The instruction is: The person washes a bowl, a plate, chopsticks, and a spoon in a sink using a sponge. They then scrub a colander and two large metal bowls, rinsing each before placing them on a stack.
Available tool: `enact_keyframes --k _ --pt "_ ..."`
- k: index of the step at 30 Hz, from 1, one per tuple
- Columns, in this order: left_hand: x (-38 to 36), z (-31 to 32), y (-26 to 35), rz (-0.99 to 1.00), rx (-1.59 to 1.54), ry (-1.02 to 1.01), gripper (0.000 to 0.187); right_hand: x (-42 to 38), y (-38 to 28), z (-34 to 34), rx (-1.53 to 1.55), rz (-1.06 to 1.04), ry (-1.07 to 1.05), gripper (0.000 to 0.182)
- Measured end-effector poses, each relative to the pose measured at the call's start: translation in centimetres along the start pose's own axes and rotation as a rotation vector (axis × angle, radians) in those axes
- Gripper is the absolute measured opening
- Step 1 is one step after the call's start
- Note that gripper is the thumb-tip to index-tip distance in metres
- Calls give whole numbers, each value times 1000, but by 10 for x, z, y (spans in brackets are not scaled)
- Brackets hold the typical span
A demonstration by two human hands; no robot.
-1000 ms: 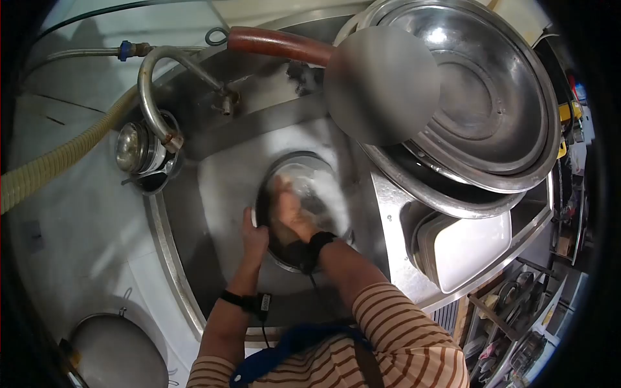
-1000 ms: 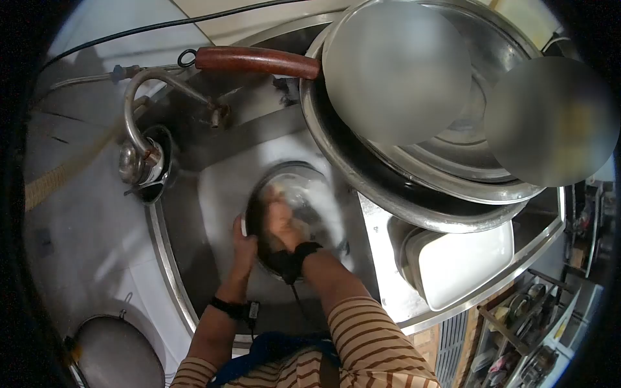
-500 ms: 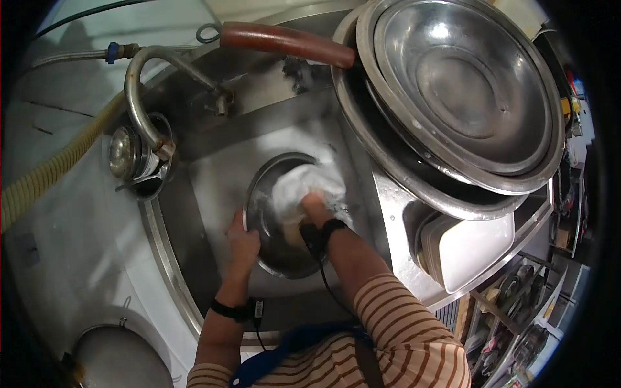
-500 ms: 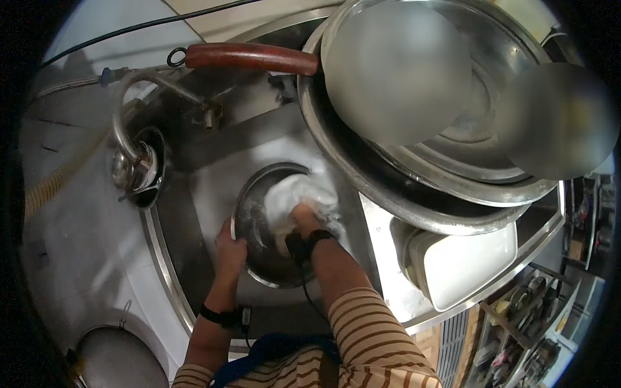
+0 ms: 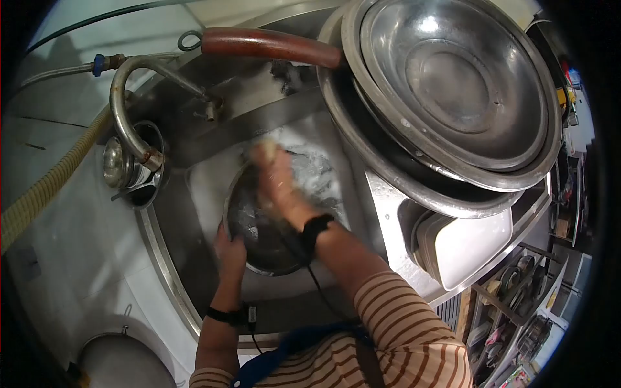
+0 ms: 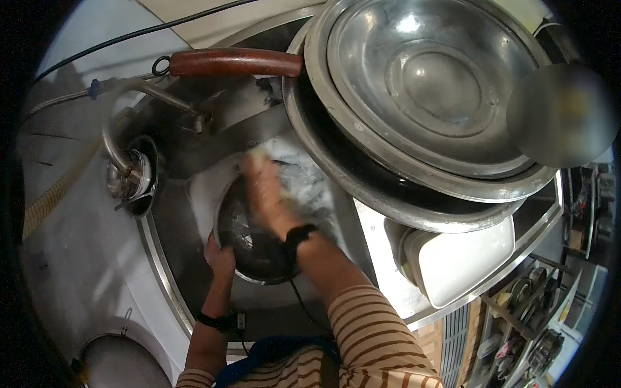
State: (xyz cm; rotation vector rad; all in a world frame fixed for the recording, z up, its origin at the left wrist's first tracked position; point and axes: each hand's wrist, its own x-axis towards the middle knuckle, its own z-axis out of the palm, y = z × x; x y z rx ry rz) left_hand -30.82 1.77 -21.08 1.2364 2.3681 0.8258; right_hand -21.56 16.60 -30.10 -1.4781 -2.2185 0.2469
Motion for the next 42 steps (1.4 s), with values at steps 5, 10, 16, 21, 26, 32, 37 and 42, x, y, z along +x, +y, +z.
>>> enact_keyframes --k 5,10,16,21,26,32,37,42 --pt "-8 1 -21 -42 16 -12 52 -27 102 15 508 994 -259 47" --pt "-36 4 -63 22 -43 143 48 -71 132 53 920 983 -242 27" --pt "34 -16 -45 377 124 -241 38 -9 42 17 696 -93 -2 24" --pt "69 25 -30 236 -84 -407 33 -12 -41 -87 792 33 -144 50" --pt "37 13 -53 534 95 -158 32 -40 17 -32 1041 591 74 46" --pt "-9 -14 -79 439 167 -138 40 -101 92 29 605 1163 -99 48" --pt "-28 -24 -53 385 193 -119 37 -62 64 -18 981 775 -90 37" --pt "63 53 -102 -306 -935 -335 27 -25 -53 -26 660 99 -181 50"
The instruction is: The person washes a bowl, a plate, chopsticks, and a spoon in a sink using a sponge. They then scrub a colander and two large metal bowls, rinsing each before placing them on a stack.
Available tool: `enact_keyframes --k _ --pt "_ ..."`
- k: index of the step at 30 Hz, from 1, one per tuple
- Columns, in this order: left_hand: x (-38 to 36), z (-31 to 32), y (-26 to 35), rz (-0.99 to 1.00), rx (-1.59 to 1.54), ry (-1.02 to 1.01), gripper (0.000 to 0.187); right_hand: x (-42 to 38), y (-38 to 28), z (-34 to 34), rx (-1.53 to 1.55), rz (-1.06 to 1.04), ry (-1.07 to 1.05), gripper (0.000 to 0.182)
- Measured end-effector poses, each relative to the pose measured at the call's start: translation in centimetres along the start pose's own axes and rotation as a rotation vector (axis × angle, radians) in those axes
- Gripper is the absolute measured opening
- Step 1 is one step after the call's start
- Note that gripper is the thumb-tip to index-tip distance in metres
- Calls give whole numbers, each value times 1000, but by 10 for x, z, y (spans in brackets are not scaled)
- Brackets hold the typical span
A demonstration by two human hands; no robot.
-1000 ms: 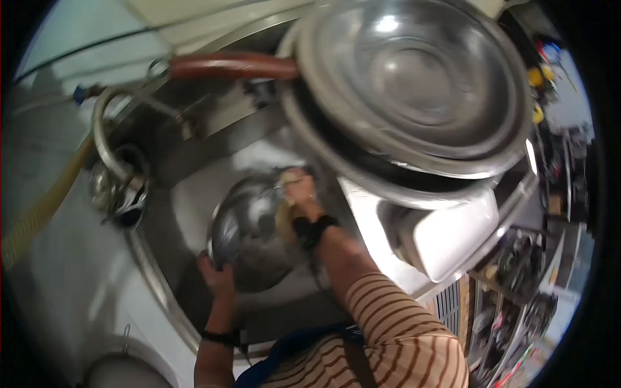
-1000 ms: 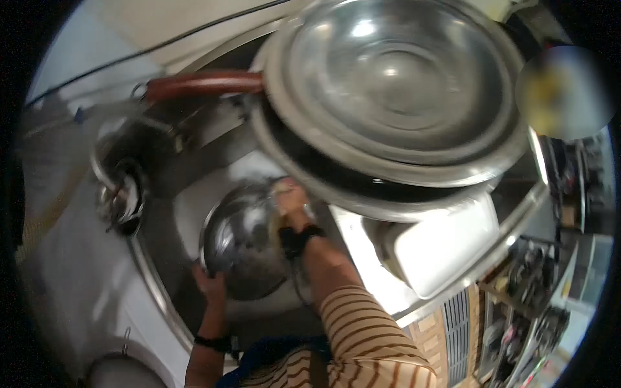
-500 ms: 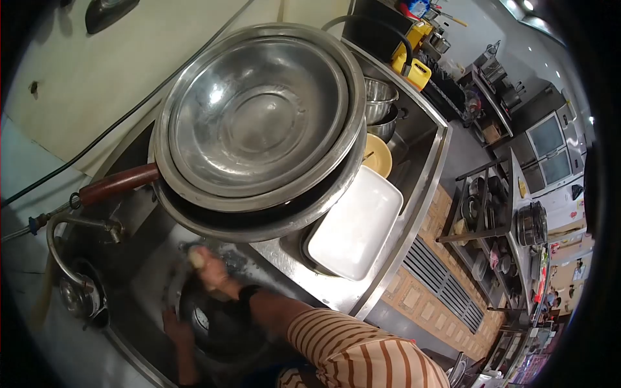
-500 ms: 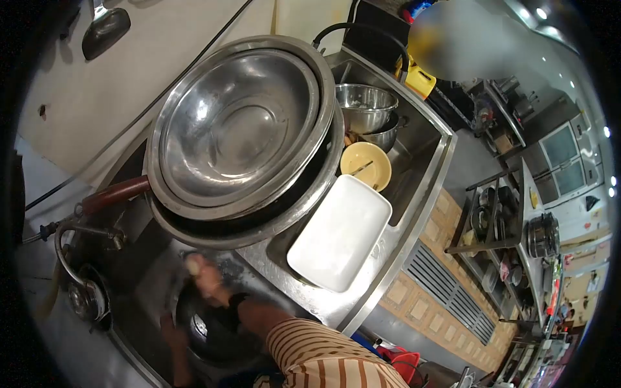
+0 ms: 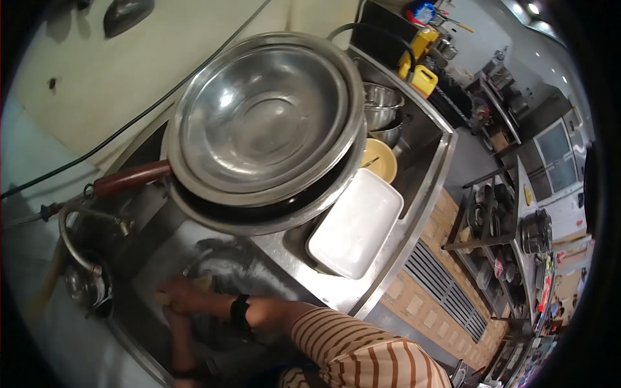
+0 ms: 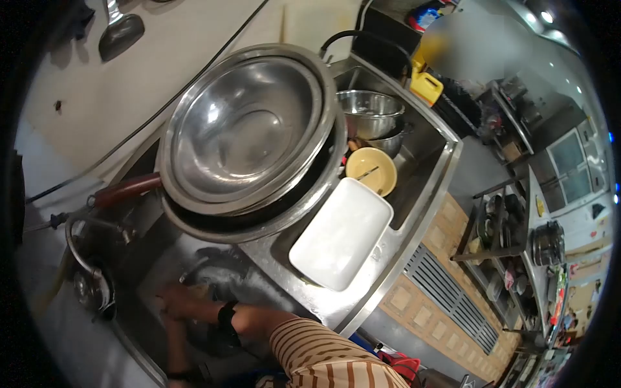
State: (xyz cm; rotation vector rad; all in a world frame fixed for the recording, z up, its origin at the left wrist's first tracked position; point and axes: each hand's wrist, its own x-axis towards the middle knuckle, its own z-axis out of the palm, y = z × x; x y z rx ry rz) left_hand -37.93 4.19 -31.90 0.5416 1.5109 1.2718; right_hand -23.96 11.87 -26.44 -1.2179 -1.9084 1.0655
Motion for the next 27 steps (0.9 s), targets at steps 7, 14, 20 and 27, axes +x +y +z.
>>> enact_keyframes --k 7,14,20,27 --pt "-61 47 76 742 1177 -31 26 3 64 -80 157 262 483 34" --pt "-106 33 58 565 1105 147 30 -54 181 -70 -145 865 -3 28" --pt "-59 23 51 522 1141 -47 26 -3 34 -54 451 162 172 29" --pt "-69 43 71 683 1213 46 28 12 47 -61 238 57 294 40"
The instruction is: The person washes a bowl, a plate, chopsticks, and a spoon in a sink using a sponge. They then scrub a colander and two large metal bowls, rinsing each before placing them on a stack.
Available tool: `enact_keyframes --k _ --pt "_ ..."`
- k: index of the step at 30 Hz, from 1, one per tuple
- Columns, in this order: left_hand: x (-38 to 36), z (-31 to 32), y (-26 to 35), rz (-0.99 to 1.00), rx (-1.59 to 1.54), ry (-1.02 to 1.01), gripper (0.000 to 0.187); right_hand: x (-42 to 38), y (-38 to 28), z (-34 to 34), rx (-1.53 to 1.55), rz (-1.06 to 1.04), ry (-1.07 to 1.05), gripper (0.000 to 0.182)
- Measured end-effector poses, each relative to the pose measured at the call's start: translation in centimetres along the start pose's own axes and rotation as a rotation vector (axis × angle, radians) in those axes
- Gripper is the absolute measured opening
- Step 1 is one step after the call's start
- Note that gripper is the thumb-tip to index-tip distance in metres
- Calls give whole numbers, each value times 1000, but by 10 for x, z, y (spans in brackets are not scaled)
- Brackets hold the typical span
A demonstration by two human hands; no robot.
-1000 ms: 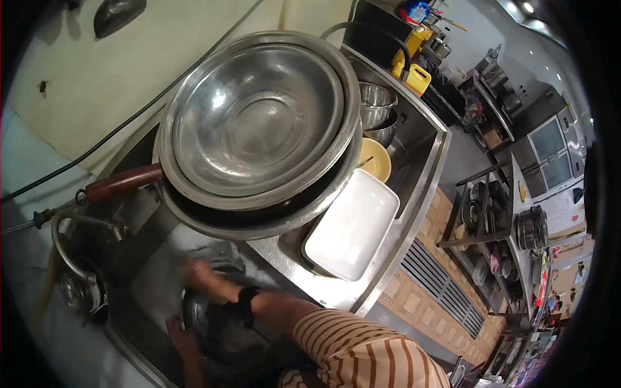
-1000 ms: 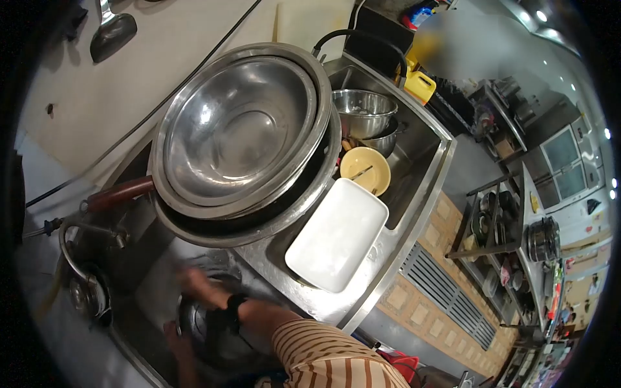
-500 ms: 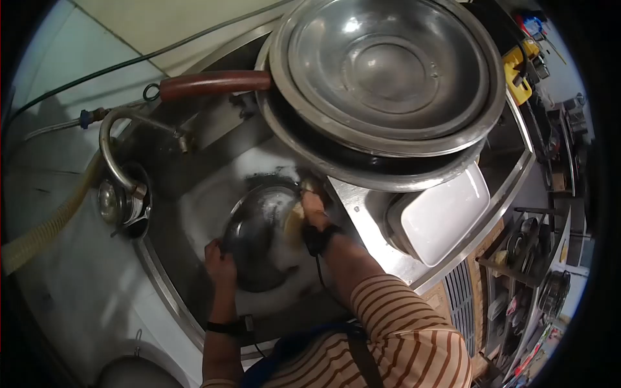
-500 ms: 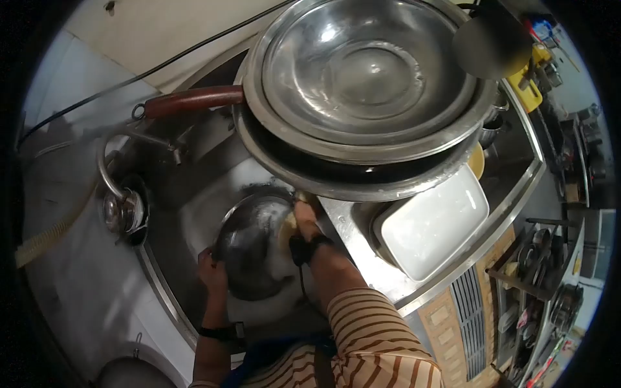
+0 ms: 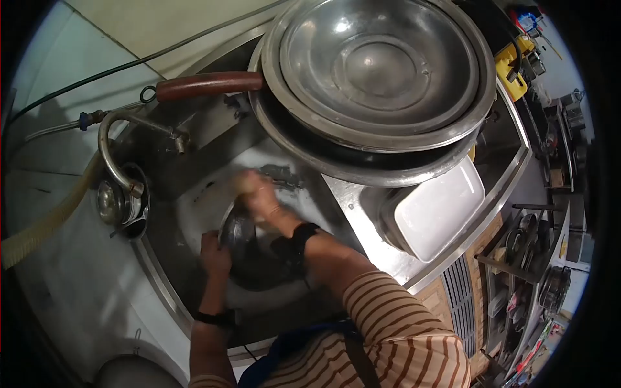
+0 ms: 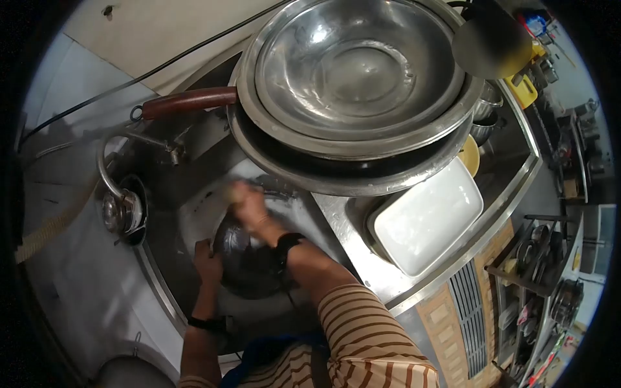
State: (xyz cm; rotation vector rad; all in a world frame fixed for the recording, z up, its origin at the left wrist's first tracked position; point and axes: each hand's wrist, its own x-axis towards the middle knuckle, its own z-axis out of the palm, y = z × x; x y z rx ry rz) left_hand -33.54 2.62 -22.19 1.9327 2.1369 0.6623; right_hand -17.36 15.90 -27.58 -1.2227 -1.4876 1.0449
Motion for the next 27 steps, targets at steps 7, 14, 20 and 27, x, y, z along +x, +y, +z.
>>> enact_keyframes --k 7,14,20,27 --pt "-45 5 -11 -186 -55 104 30 -41 128 -62 -452 767 -280 24" --pt "-6 -5 -12 33 -48 -147 32 -21 17 -3 296 415 -100 35" --pt "27 3 -16 -117 5 -284 31 -28 -9 43 561 273 -46 32" --pt "-8 4 -10 -394 -388 -15 41 -74 42 -35 -469 323 301 49"
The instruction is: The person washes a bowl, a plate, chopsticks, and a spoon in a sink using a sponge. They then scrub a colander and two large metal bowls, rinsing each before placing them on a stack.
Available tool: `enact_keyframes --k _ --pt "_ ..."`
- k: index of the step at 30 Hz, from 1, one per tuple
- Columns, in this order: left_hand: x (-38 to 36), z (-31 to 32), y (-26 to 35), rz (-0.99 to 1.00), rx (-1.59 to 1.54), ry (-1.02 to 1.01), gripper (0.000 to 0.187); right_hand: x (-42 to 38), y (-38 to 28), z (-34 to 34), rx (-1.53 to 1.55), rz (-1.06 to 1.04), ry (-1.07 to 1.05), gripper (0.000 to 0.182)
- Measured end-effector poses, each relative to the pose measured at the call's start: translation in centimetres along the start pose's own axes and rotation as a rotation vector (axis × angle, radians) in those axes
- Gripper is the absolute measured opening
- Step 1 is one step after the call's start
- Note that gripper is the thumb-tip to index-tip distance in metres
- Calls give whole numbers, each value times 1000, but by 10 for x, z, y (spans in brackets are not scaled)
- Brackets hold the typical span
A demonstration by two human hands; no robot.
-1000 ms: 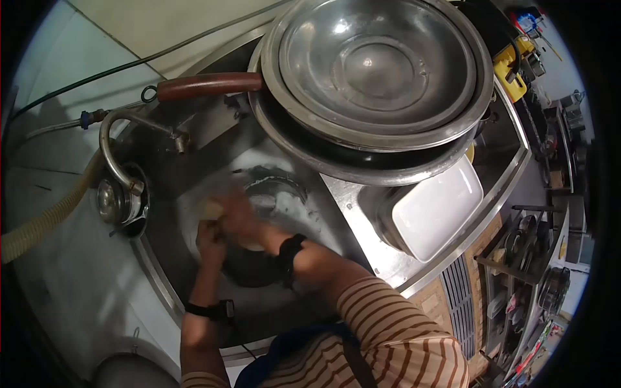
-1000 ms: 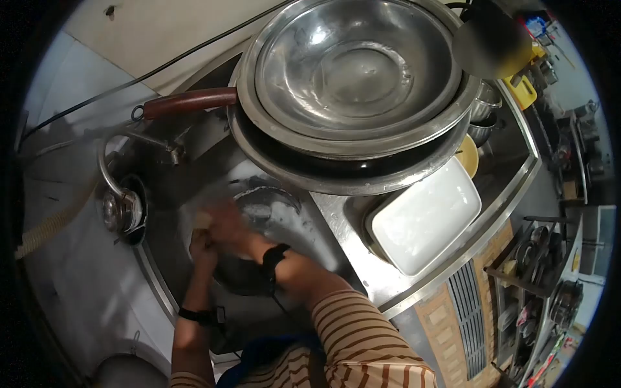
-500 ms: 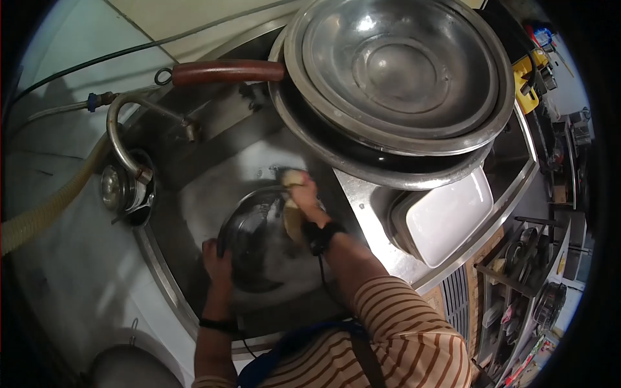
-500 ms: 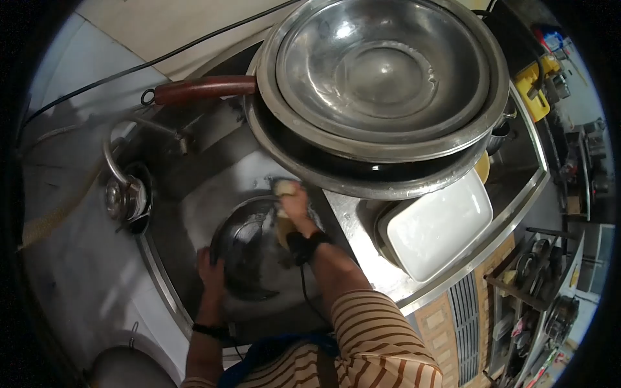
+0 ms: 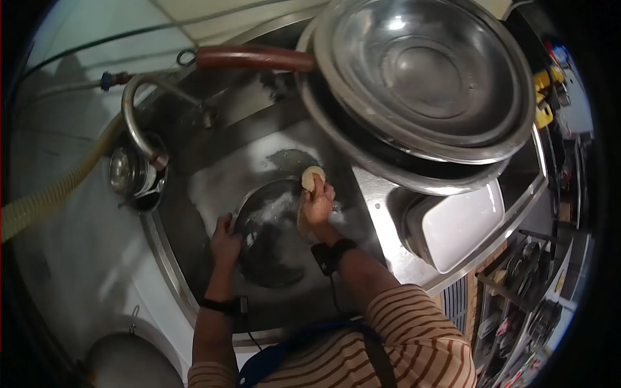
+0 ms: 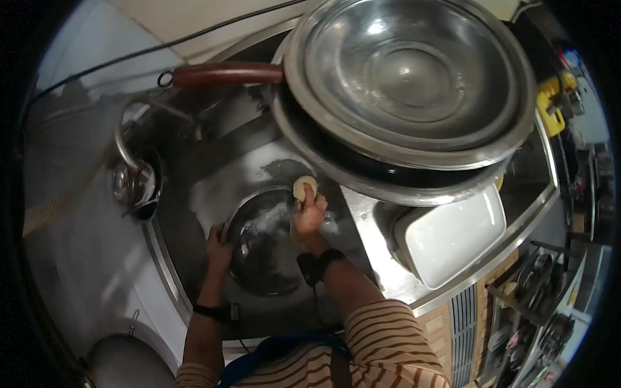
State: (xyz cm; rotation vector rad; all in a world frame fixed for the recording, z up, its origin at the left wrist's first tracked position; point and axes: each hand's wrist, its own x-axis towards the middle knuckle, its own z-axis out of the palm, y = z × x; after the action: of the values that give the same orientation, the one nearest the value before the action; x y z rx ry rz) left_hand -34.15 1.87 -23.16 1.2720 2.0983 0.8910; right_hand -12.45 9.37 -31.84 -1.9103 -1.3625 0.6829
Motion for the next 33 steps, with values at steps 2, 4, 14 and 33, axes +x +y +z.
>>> enact_keyframes --k 2,4,14,33 --pt "4 9 3 -117 -142 29 53 -17 -2 -1 -13 -23 -86 50" --pt "13 6 -5 -389 -165 -218 58 -26 3 10 -59 5 -229 46" --pt "-4 24 1 -533 -314 -292 57 -68 -10 83 57 35 -530 31" --pt "-1 -6 -16 -223 236 -130 60 -7 24 44 -623 -469 -739 23"
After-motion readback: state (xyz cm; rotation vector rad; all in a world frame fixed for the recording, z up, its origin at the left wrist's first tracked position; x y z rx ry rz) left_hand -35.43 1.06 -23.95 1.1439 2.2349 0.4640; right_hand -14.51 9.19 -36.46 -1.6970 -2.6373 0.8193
